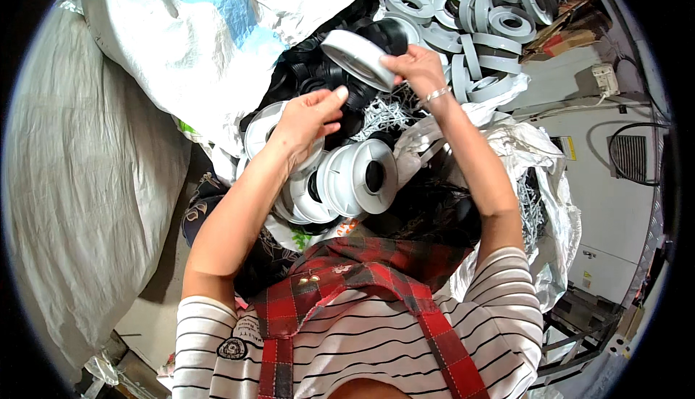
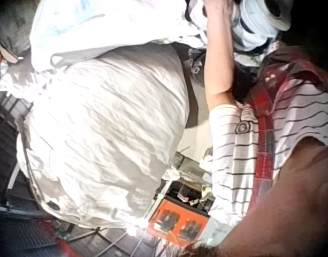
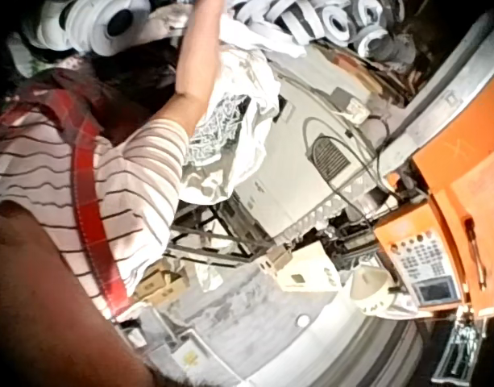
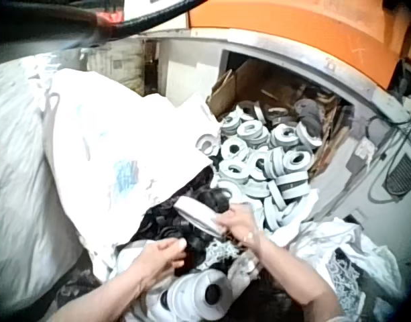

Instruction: The person sits on the floor and assembles white plastic rings with black rubber gaskets. They pick up a white ring and a black gasket, fit the gasket into the center of the ring, and place the assembled unit into a stack. This process is repeated continuously throughout the video.

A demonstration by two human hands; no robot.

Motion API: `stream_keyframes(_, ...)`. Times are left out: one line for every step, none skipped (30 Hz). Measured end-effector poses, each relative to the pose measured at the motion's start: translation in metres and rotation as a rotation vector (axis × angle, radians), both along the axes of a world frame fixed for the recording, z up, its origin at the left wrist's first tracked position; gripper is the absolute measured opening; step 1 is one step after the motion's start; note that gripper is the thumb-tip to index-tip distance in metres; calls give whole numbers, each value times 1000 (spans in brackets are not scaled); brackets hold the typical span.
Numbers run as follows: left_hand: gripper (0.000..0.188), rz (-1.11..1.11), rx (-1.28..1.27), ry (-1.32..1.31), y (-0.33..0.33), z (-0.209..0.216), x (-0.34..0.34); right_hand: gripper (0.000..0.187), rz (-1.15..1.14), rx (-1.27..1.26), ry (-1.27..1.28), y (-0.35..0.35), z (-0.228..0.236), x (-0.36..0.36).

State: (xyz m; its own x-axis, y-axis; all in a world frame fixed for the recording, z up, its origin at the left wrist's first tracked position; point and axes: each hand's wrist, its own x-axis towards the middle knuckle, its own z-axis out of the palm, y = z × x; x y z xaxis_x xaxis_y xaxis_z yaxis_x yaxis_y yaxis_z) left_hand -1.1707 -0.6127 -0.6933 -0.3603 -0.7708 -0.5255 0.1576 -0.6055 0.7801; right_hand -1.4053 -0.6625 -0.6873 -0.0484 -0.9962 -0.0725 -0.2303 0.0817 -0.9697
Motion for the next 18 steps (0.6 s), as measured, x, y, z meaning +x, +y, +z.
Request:
stream_keyframes(61,110,33,23,0,1,-6,28,25,42,117,12,8,13)
stream_keyframes(60,122,66,157,-6,-3,-7,28,64,4,156,29,10,27)
stream_keyframes(52,185,96,334,-12,-14,-5,20,150,-21,386,42,13,41)
stream_keyframes(46,290,59,349,-17,-21,-3,21,203,-24,198,55,12,56)
stream_keyframes(41,383,25,370,-20,-19,-5,21,244,-23,16,64,11,62)
stream_keyframes(30,414,26,319,-20,-11,-2,22,159,-49,27,67,6,61)
stream_keyframes(23,363,-50,298,-23,-14,7,23,77,-75,38,67,-3,58)
stream_keyframes(22,337,-140,148,-19,-2,10,24,-5,-95,40,70,-6,60)
stream_keyframes(21,310,-230,-3,-16,10,13,25,-35,-47,73,69,-5,56)
stream_keyframes(21,269,-245,58,-20,4,19,26,17,-93,250,71,-1,48)
stream_keyframes(20,236,-187,147,-17,7,18,28,71,-139,430,72,13,48)
stream_keyframes(19,203,-129,236,-11,14,18,31,102,-236,319,70,-3,53)
stream_keyframes(18,169,-71,325,-6,17,18,31,196,-164,401,72,-1,53)
stream_keyframes(21,173,-99,351,1,15,18,30,250,-373,420,71,-6,56)
stream_keyframes(22,148,-108,328,3,14,17,29,302,-583,436,70,-12,57)
stream_keyframes(22,130,-129,318,5,15,18,25,366,-536,503,66,-13,55)
stream_keyframes(23,115,-151,309,5,16,20,38,441,-410,256,62,-9,55)
stream_keyframes(23,97,-160,283,4,14,24,49,330,-203,164,67,10,62)
